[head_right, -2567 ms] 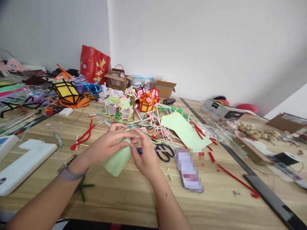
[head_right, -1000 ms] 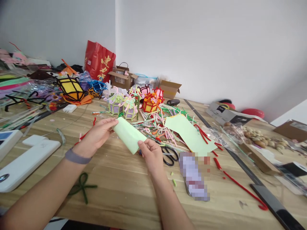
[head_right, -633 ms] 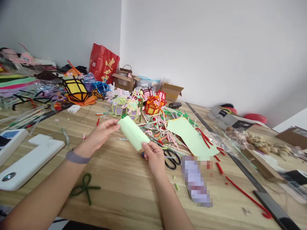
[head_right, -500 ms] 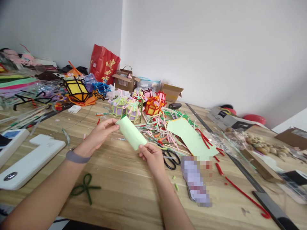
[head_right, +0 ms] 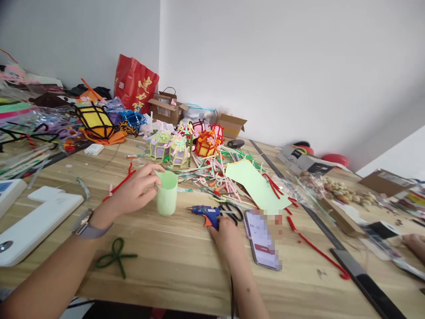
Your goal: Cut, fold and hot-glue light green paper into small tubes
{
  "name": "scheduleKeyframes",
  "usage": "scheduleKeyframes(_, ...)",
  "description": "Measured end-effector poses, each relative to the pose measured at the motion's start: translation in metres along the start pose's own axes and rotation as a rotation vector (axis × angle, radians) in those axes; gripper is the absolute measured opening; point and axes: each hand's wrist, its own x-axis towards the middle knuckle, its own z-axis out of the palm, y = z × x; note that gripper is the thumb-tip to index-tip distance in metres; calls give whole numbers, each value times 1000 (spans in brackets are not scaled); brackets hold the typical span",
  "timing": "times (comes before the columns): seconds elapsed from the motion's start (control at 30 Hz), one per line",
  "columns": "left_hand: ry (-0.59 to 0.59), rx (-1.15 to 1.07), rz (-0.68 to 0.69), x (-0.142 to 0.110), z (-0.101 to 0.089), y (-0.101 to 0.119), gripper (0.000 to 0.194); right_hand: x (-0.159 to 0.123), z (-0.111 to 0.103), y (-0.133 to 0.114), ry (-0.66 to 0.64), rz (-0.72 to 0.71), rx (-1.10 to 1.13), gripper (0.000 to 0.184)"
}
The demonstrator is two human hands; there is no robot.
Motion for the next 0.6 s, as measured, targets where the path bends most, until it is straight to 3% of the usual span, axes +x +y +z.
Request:
scheduleKeyframes(0.13,-37,-104,-82,-3,1,-2,15,1,-1,3,15,30,328,7)
scheduleKeyframes(0.27,-14,-317,-208,-2,10,-6,19,-5,-8,5,-120,55,985,11)
scheduleKeyframes(0.37,-31,-475,-302,0,13,-7,17,-8,-14,0,-138,-37,1424,20)
scheduleKeyframes(0.5,-227,-684,-346,3,15,-1,17,-6,-27,-22,-85,-165,1596,26)
scheduleKeyframes(0.57,-338,-745,-331,3,21,3,17,-5,-29,-39,-154,-135,1603,28)
scheduleKeyframes(0.6,-336,-758,-330,2,26,5,16,-3,-28,-47,-218,-110,1597,29)
